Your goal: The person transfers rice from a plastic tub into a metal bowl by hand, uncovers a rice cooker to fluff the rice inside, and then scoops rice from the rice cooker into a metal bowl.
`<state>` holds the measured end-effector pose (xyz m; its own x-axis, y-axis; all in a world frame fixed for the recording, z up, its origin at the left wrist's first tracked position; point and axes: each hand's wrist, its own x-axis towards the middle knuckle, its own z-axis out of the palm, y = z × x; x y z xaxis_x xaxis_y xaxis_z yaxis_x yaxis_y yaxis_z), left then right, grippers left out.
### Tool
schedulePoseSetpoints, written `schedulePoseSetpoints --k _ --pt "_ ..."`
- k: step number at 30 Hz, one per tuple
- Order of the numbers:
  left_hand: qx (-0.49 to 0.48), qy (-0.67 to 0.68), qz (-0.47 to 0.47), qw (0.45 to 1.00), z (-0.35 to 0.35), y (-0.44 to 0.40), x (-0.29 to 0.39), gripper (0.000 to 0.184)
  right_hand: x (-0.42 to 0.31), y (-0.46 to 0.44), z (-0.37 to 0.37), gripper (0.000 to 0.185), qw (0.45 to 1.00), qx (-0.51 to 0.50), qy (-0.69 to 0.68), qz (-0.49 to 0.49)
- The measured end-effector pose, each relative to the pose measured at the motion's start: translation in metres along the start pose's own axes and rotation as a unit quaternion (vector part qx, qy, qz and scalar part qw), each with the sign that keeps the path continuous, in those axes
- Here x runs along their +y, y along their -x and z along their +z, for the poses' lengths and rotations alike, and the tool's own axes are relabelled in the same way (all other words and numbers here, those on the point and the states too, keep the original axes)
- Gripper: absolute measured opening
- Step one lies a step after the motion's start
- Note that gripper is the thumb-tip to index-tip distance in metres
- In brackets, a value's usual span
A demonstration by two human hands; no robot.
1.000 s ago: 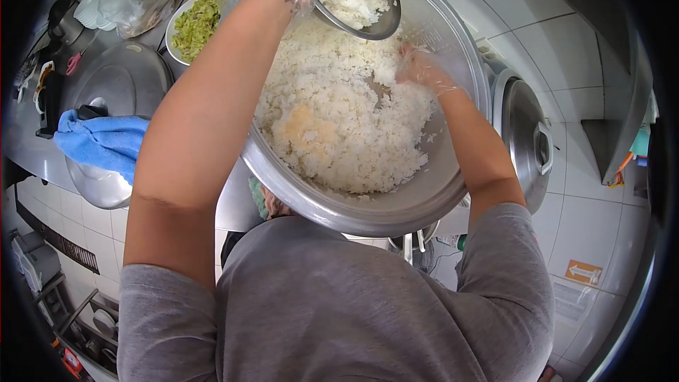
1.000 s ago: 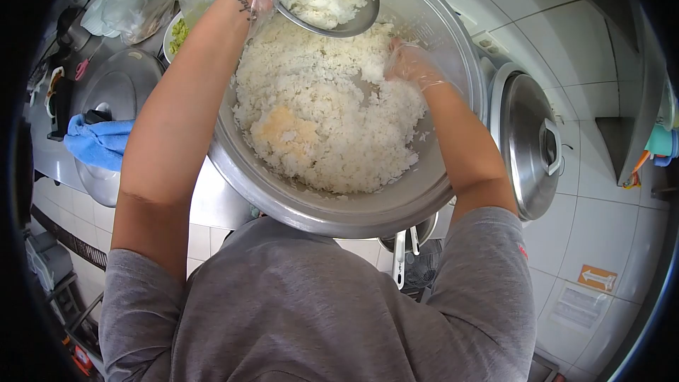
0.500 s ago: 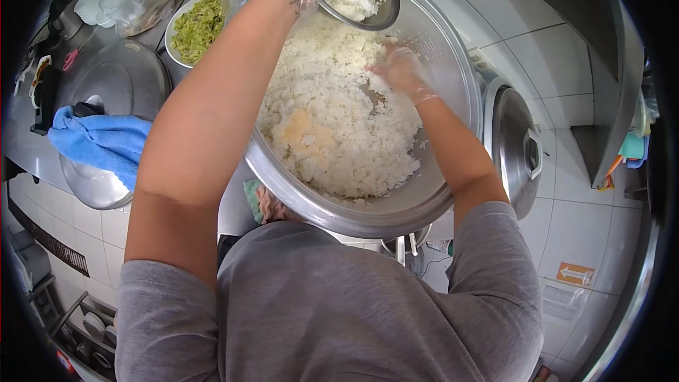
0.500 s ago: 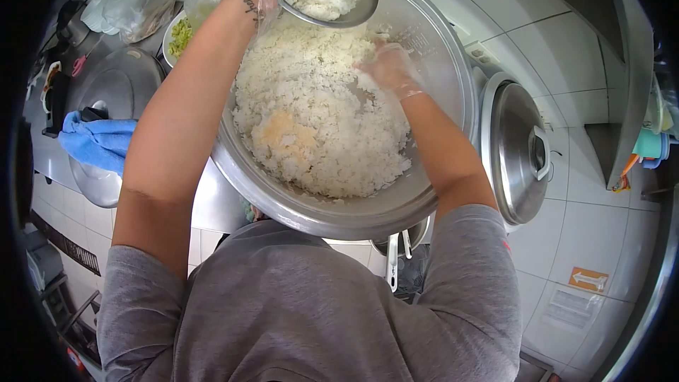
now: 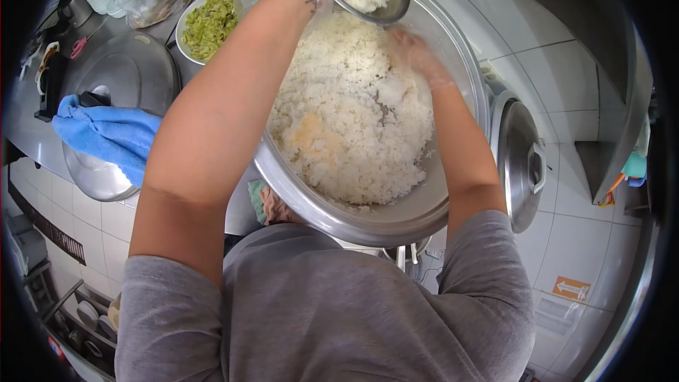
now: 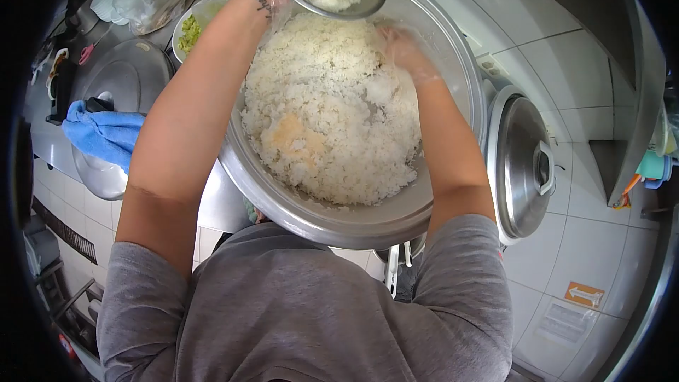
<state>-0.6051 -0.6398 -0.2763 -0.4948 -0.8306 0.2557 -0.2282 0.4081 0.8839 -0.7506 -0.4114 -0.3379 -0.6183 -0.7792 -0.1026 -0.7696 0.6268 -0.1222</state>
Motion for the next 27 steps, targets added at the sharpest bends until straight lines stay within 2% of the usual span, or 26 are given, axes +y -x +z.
schedulePoseSetpoints --k 1,3,4,6,7,9,10,12,13,14,15,16,17,18,19,20,21,22,23,24,25,26,27 --pt "-0.004 -0.002 0.001 1.000 0.002 0.000 -0.002 0.032 -0.007 -0.003 0.002 0.057 0.988 0.053 -0.144 0.034" --pt "-0.028 0.271 -0.088 0.958 0.000 -0.001 0.002 0.034 -0.047 -0.007 0.001 0.053 0.988 0.080 -0.134 0.002" --pt "-0.036 0.173 -0.104 0.979 -0.012 0.002 0.013 0.033 -0.056 -0.016 0.006 0.053 0.987 0.083 -0.137 0.002" --pt "-0.029 0.220 -0.128 0.967 -0.012 0.001 0.015 0.032 -0.069 -0.046 0.011 0.043 0.995 -0.013 0.100 -0.023" --pt "-0.024 0.267 -0.154 0.951 -0.012 0.000 0.014 0.032 -0.073 -0.059 0.014 0.043 0.995 -0.012 0.098 -0.024" --pt "-0.040 0.251 -0.172 0.952 -0.009 -0.005 0.011 0.032 -0.071 -0.070 0.026 0.048 0.989 -0.113 0.084 0.051" --pt "-0.052 0.238 -0.186 0.952 -0.008 -0.010 0.011 0.031 -0.071 -0.069 0.036 0.048 0.989 -0.110 0.085 0.055" --pt "-0.040 0.283 -0.174 0.942 0.005 -0.012 -0.002 0.030 -0.065 -0.070 0.064 0.034 0.995 0.094 0.043 -0.002" --pt "-0.025 0.323 -0.163 0.932 0.006 -0.014 -0.005 0.029 -0.058 -0.069 0.075 0.034 0.994 0.102 0.043 -0.003" --pt "-0.054 0.354 -0.192 0.914 -0.006 -0.011 -0.002 0.037 -0.054 -0.068 0.085 0.031 0.989 0.147 0.011 -0.015" --pt "-0.051 0.353 -0.178 0.917 -0.018 -0.006 0.010 0.037 -0.058 -0.067 0.082 0.028 0.981 0.193 -0.021 -0.029" --pt "-0.071 0.275 -0.238 0.929 -0.026 -0.002 0.025 0.043 -0.058 -0.071 0.071 0.028 0.977 0.207 -0.025 -0.036" --pt "-0.088 0.193 -0.297 0.931 -0.032 -0.003 0.037 0.048 -0.059 -0.071 0.055 0.032 0.995 0.093 -0.038 -0.006" --pt "-0.081 0.189 -0.286 0.936 -0.023 -0.009 0.029 0.048 -0.066 -0.070 0.046 0.038 0.998 -0.025 -0.050 0.023" --pt "-0.056 0.212 -0.210 0.953 -0.002 -0.017 0.006 0.045 -0.081 -0.065 0.043 0.038 0.998 -0.017 -0.053 0.013" --pt "-0.030 0.235 -0.136 0.962 0.008 -0.024 -0.007 0.041 -0.095 -0.055 0.044 0.049 0.985 0.114 -0.125 -0.036" --pt "-0.020 0.234 -0.139 0.962 -0.006 -0.018 0.004 0.041 -0.105 -0.047 0.048 0.060 0.949 0.235 -0.195 -0.083" --pt "-0.031 0.218 -0.146 0.964 -0.017 -0.007 0.015 0.039 -0.112 -0.040 0.052 0.074 0.959 0.209 0.005 -0.189" --pt "-0.048 0.201 -0.154 0.966 -0.021 0.005 0.023 0.037 -0.128 -0.030 0.044 0.074 0.961 0.200 0.002 -0.188" --pt "-0.048 0.471 -0.205 0.857 -0.010 0.009 0.019 0.038 -0.151 -0.019 0.024 0.072 0.987 0.110 0.048 -0.109" --pt "-0.048 0.470 -0.208 0.856 -0.009 0.011 0.020 0.038 -0.164 -0.014 0.012 0.071 0.995 0.022 0.096 -0.031" --pt "-0.051 0.467 -0.227 0.853 -0.013 0.008 0.022 0.033 -0.162 -0.022 0.021 0.059 0.996 0.021 0.086 -0.030" --pt "-0.054 0.462 -0.246 0.850 -0.016 0.005 0.022 0.031 -0.161 -0.027 0.034 0.059 0.996 0.022 0.085 -0.034"
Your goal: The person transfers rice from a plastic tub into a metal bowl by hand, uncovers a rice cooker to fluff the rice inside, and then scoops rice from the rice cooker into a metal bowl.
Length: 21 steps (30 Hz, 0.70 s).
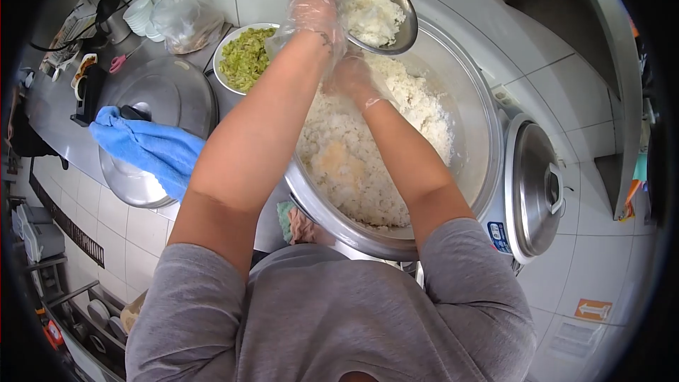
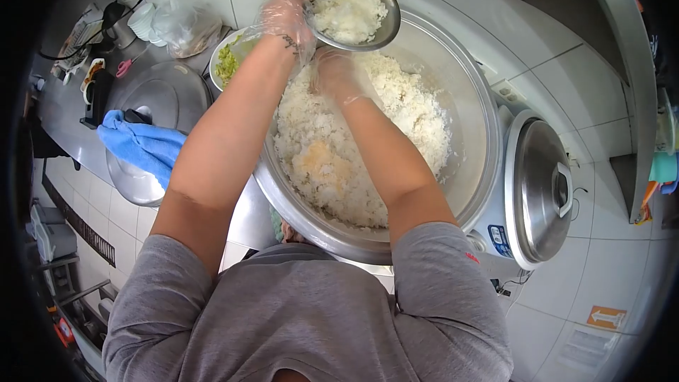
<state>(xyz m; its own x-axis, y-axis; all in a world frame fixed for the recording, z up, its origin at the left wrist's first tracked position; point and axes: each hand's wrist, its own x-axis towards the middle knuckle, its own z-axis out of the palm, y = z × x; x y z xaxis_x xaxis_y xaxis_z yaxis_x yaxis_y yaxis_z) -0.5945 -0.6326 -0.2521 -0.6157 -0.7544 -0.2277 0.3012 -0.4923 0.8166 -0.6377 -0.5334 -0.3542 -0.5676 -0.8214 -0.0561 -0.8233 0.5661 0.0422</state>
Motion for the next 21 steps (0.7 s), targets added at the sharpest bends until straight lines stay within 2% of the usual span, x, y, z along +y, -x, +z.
schedulePoseSetpoints --k 1,2,4,5,6,7,8,9,10,12,13,14,16,17,18,19,20,21 --pt "0.028 -0.084 0.014 0.996 0.000 -0.005 0.000 0.030 -0.002 -0.004 0.013 0.050 0.998 0.051 0.010 0.018" --pt "0.030 -0.085 0.017 0.996 -0.003 -0.023 -0.011 0.030 -0.004 -0.008 0.020 0.042 0.994 0.103 0.020 0.036" --pt "0.014 -0.188 0.153 0.970 -0.009 -0.063 -0.040 0.032 0.002 -0.010 0.023 0.038 0.992 0.120 -0.023 0.006" --pt "0.015 -0.190 0.152 0.970 -0.008 -0.051 -0.031 0.032 0.008 -0.009 0.026 0.036 0.988 0.135 -0.067 -0.020" --pt "0.005 -0.126 0.085 0.988 -0.004 -0.024 -0.012 0.032 0.015 -0.010 0.031 0.036 0.988 0.134 -0.069 -0.019" --pt "-0.006 -0.060 0.016 0.998 -0.002 -0.006 -0.004 0.033 0.024 -0.015 0.035 0.037 0.982 0.114 -0.150 -0.025" --pt "-0.008 -0.062 0.015 0.998 -0.002 -0.003 -0.007 0.033 0.031 -0.015 0.033 0.039 0.968 0.095 -0.229 -0.030" --pt "-0.010 -0.027 0.016 0.999 -0.001 -0.001 -0.008 0.032 0.040 -0.016 0.022 0.067 0.877 -0.065 -0.470 0.075" --pt "-0.011 0.009 0.020 1.000 0.001 0.000 -0.007 0.035 0.048 -0.018 0.024 0.067 0.878 -0.062 -0.469 0.075" --pt "-0.001 -0.018 0.028 0.999 0.001 -0.007 -0.010 0.033 0.049 -0.016 0.012 0.064 0.902 0.012 -0.431 -0.004" --pt "0.013 -0.046 0.034 0.998 0.001 -0.012 -0.011 0.032 0.053 -0.003 -0.012 0.066 0.908 -0.018 -0.416 0.043" --pt "0.013 -0.047 0.038 0.998 0.001 -0.016 -0.010 0.032 0.062 -0.007 -0.012 0.066 0.908 -0.016 -0.416 0.040" --pt "0.061 -0.208 0.088 0.972 0.000 -0.021 -0.012 0.033 0.084 -0.019 0.002 0.071 0.939 -0.028 -0.343 0.008" --pt "0.060 -0.209 0.081 0.973 -0.001 -0.014 -0.013 0.033 0.083 -0.020 0.003 0.073 0.963 -0.114 -0.244 -0.009" --pt "0.023 -0.105 0.063 0.992 -0.001 -0.008 -0.014 0.035 0.079 -0.012 0.011 0.073 0.962 -0.118 -0.246 -0.002" --pt "-0.014 0.004 0.048 0.999 0.001 -0.004 -0.011 0.037 0.070 -0.010 0.019 0.073 0.990 -0.029 -0.134 -0.043" --pt "-0.016 0.005 0.045 0.999 0.002 -0.005 -0.009 0.037 0.061 -0.007 0.015 0.072 0.994 0.061 -0.017 -0.086" --pt "0.007 -0.054 0.044 0.998 0.002 -0.006 -0.007 0.038 0.061 -0.007 0.010 0.070 0.992 0.067 -0.042 -0.099"
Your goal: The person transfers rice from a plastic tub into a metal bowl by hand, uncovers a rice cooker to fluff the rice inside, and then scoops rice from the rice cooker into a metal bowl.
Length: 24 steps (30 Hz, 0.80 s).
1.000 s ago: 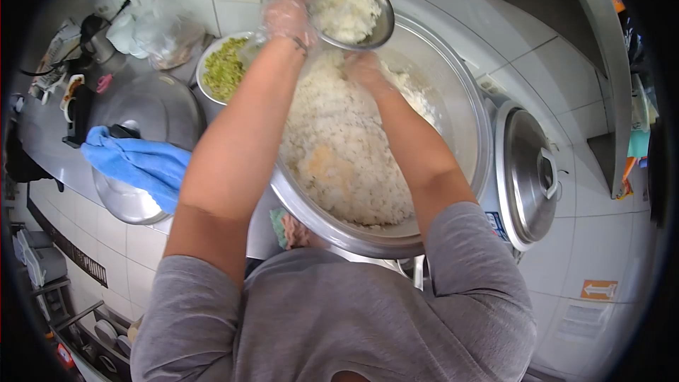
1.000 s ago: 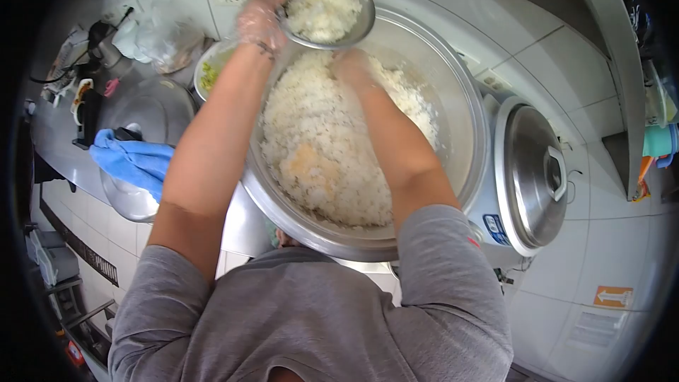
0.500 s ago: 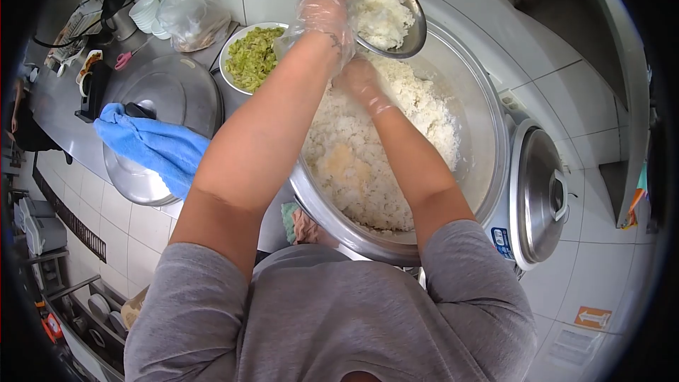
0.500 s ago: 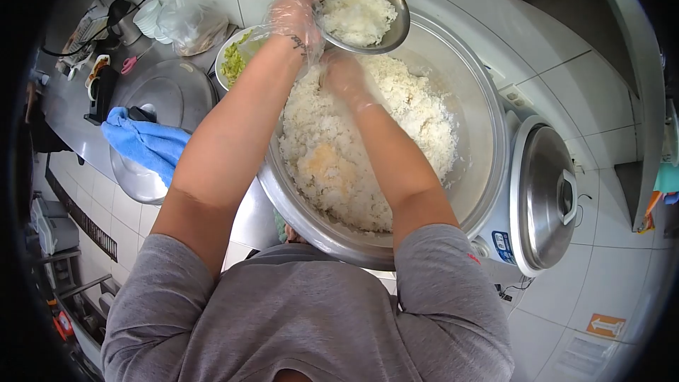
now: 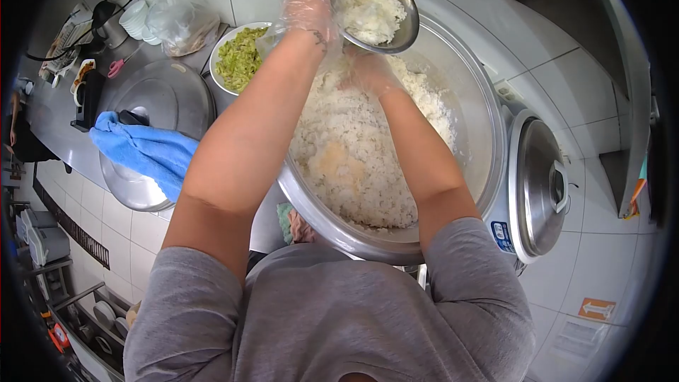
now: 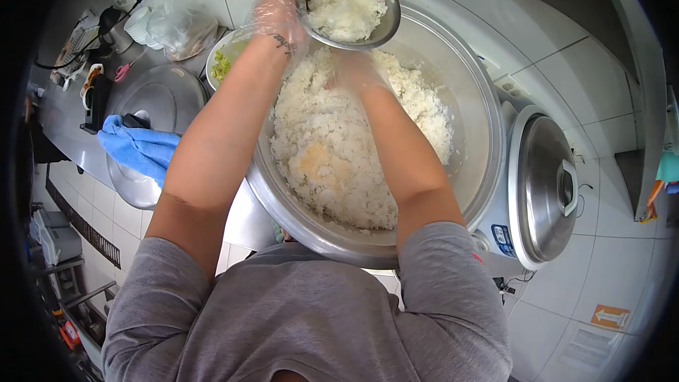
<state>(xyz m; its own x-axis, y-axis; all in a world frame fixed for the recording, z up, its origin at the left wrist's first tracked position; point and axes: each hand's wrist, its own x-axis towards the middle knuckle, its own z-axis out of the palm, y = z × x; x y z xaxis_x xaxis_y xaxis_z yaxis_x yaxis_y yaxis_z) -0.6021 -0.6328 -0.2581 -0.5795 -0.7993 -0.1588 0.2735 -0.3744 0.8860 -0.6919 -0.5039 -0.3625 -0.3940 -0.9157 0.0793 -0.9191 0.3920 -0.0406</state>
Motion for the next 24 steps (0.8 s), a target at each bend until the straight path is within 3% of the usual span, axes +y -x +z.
schedulePoseSetpoints --k 2,4,8,10,11,13,14,15,16,17,18,19,20,24 --pt "0.018 -0.065 -0.006 0.998 0.000 0.004 0.004 0.038 -0.004 -0.004 0.004 0.064 0.999 -0.031 0.010 0.016" --pt "-0.015 -0.002 -0.049 0.999 0.001 0.012 0.015 0.057 -0.005 -0.017 0.021 0.042 0.996 -0.054 0.054 0.047" --pt "0.006 -0.034 -0.041 0.999 0.000 0.005 0.011 0.053 -0.003 -0.027 0.042 0.032 0.994 -0.032 0.096 0.034" --pt "-0.029 0.028 -0.035 0.999 -0.001 0.004 0.005 0.049 -0.007 -0.015 0.024 0.037 0.995 -0.030 -0.030 0.085" --pt "-0.028 0.033 -0.034 0.999 -0.001 0.005 0.004 0.049 -0.008 -0.005 0.012 0.037 0.996 -0.031 -0.025 0.083" --pt "-0.022 0.007 -0.012 1.000 0.001 0.006 0.003 0.033 -0.006 0.012 -0.016 0.044 0.934 -0.091 -0.315 0.143" --pt "-0.021 0.010 -0.007 1.000 0.001 0.001 0.001 0.033 0.002 0.013 -0.032 0.054 0.945 -0.129 -0.282 0.100" --pt "0.003 -0.106 0.034 0.994 0.001 -0.007 -0.002 0.033 0.024 0.012 -0.027 0.054 0.947 -0.129 -0.279 0.094" --pt "0.028 -0.220 0.072 0.972 0.000 -0.012 -0.004 0.032 0.055 0.008 -0.008 0.057 0.988 -0.041 -0.147 0.029" --pt "0.029 -0.218 0.069 0.973 -0.001 -0.004 -0.001 0.032 0.075 0.006 0.007 0.060 0.998 0.048 -0.013 -0.034" --pt "0.009 -0.097 0.029 0.995 0.000 0.009 0.005 0.032 0.077 0.003 0.013 0.060 0.999 0.045 -0.012 -0.029" --pt "-0.011 0.025 -0.010 1.000 0.003 0.018 0.010 0.033 0.077 -0.004 0.022 0.060 0.996 -0.064 0.054 0.041" --pt "-0.013 0.026 -0.011 1.000 0.004 0.016 0.009 0.033 0.073 -0.010 0.025 0.060 0.972 -0.170 0.118 0.107" --pt "-0.005 -0.088 0.030 0.996 -0.003 -0.002 -0.004 0.036 0.032 -0.009 -0.002 0.050 0.988 -0.127 0.040 0.083"
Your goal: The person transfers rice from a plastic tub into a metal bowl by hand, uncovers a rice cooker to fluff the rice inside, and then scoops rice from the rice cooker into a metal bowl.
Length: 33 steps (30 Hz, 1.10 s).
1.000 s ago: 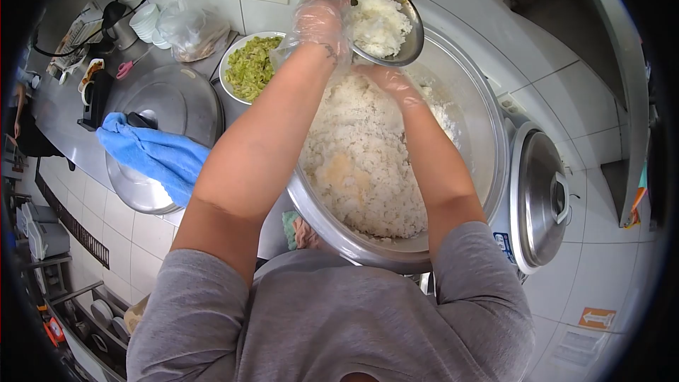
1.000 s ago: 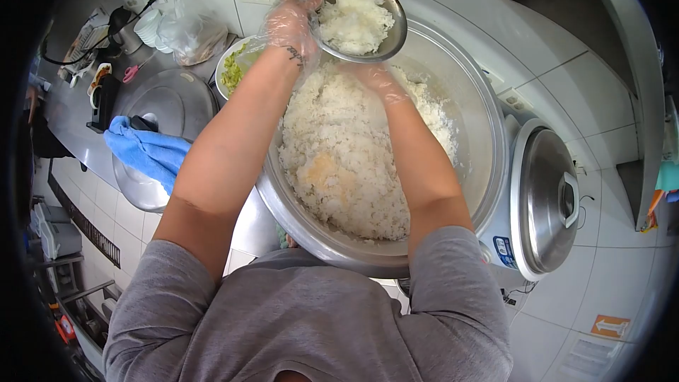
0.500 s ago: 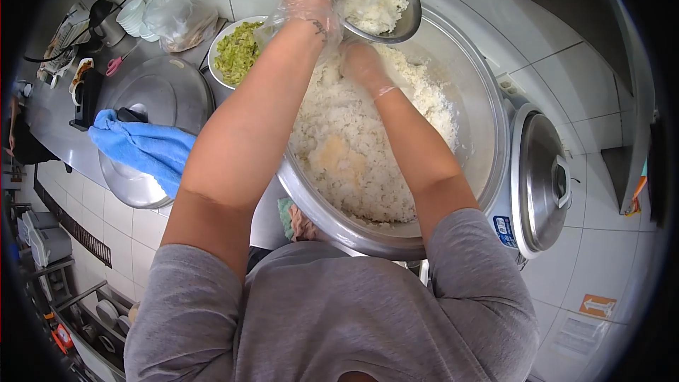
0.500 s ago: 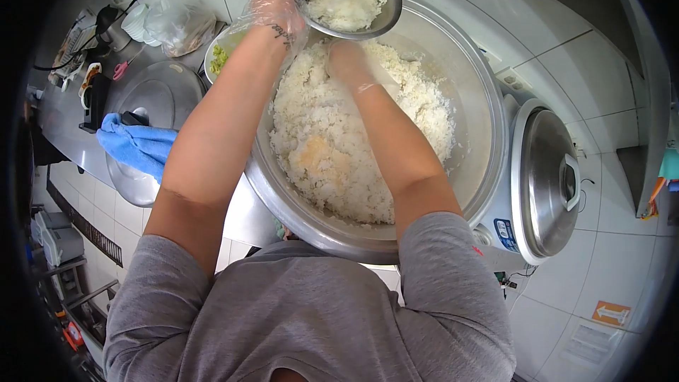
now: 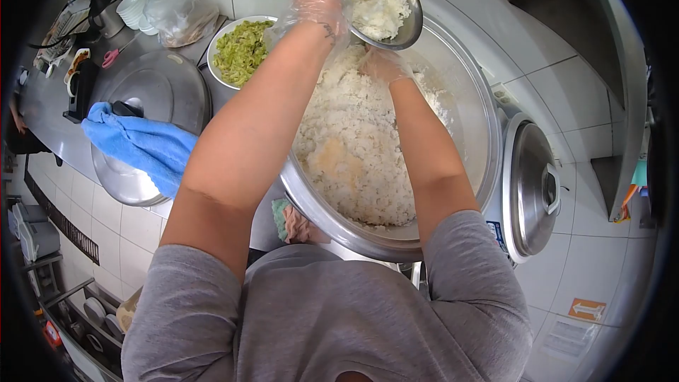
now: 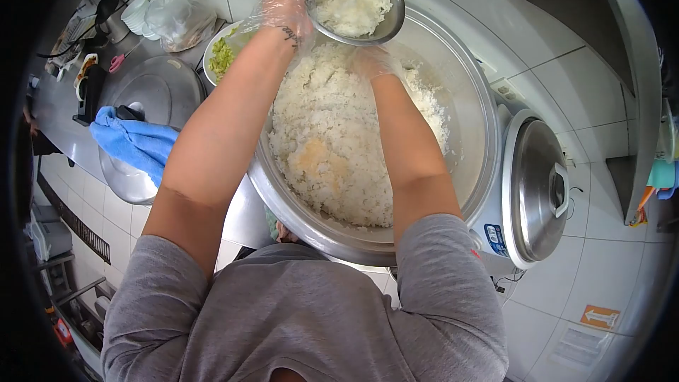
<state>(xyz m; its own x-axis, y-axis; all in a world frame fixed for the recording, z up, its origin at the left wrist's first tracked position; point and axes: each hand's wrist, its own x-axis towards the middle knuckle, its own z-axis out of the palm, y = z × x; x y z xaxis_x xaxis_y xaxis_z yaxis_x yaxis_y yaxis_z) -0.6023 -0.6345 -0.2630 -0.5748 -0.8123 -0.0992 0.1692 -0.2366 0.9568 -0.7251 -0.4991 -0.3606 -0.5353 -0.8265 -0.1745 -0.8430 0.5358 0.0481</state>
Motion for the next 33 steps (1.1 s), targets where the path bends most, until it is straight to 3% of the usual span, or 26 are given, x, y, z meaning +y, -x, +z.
schedulePoseSetpoints --k 2,4,5,8,9,10,12,13,14,15,16,17,19,21,22,23,24,27,28,32,33 --pt "0.002 -0.054 0.022 0.998 0.002 -0.009 -0.002 0.037 -0.001 -0.010 0.013 0.037 0.996 0.077 -0.030 0.034" --pt "0.046 -0.221 0.064 0.972 0.006 -0.018 -0.005 0.036 -0.007 -0.015 0.023 0.035 0.993 0.077 -0.032 0.081" --pt "0.044 -0.219 0.063 0.973 0.005 -0.018 -0.007 0.036 -0.011 -0.014 0.027 0.032 0.988 0.076 -0.033 0.129" --pt "0.014 -0.196 0.103 0.975 0.003 -0.013 -0.009 0.035 -0.010 -0.001 0.028 0.034 0.996 0.048 0.008 0.080" --pt "0.001 -0.087 0.079 0.993 0.003 -0.007 -0.006 0.029 -0.014 0.009 0.021 0.034 0.995 0.050 0.016 0.087" --pt "-0.015 0.023 0.052 0.998 0.004 -0.001 -0.003 0.029 -0.017 0.026 0.016 0.036 0.995 0.039 -0.037 0.084" --pt "-0.017 0.087 0.018 0.996 0.006 0.015 0.009 0.028 -0.030 0.071 -0.011 0.038 0.992 0.035 -0.081 0.090" --pt "-0.010 0.138 -0.020 0.990 0.006 0.020 0.013 0.027 -0.044 0.103 -0.033 0.042 0.979 -0.032 -0.183 0.088" --pt "-0.020 0.144 -0.021 0.989 0.008 0.017 0.010 0.027 -0.050 0.121 -0.047 0.046 0.950 -0.097 -0.285 0.085" --pt "-0.028 0.057 0.025 0.998 0.012 0.006 -0.001 0.027 -0.043 0.131 -0.052 0.046 0.950 -0.092 -0.283 0.094" --pt "-0.035 -0.030 0.072 0.996 0.015 -0.003 -0.013 0.028 -0.029 0.143 -0.058 0.052 0.931 -0.072 -0.342 0.101" --pt "-0.044 -0.025 0.073 0.996 0.018 -0.006 -0.019 0.028 -0.019 0.153 -0.064 0.057 0.909 -0.051 -0.400 0.107" --pt "-0.101 -0.230 0.172 0.952 0.028 -0.010 -0.037 0.024 -0.009 0.166 -0.091 0.059 0.820 0.111 -0.532 0.179" --pt "-0.179 -0.240 0.223 0.928 0.046 -0.021 -0.069 0.024 -0.033 0.181 -0.132 0.063 0.822 0.205 -0.491 0.202" --pt "-0.270 -0.117 0.062 0.954 0.042 -0.002 -0.054 0.025 -0.039 0.181 -0.130 0.063 0.816 0.217 -0.491 0.216" --pt "-0.345 0.004 -0.105 0.933 0.038 0.018 -0.040 0.031 -0.046 0.176 -0.127 0.063 0.876 0.221 -0.386 0.186" --pt "-0.346 0.146 -0.205 0.904 0.039 0.039 -0.034 0.031 -0.047 0.177 -0.125 0.064 0.923 0.217 -0.277 0.155" --pt "-0.358 0.122 -0.267 0.886 0.042 0.045 -0.039 0.039 -0.041 0.195 -0.136 0.058 0.902 0.322 -0.230 0.170" --pt "-0.317 0.127 -0.284 0.896 0.049 0.038 -0.050 0.050 -0.039 0.213 -0.144 0.049 0.869 0.375 -0.262 0.192" --pt "-0.231 0.126 -0.265 0.928 0.042 0.032 -0.042 0.054 0.071 0.240 -0.094 0.042 0.813 0.408 -0.357 0.214" --pt "-0.221 0.165 -0.247 0.929 0.036 0.035 -0.032 0.054 0.080 0.247 -0.086 0.043 0.924 0.211 -0.238 0.211"
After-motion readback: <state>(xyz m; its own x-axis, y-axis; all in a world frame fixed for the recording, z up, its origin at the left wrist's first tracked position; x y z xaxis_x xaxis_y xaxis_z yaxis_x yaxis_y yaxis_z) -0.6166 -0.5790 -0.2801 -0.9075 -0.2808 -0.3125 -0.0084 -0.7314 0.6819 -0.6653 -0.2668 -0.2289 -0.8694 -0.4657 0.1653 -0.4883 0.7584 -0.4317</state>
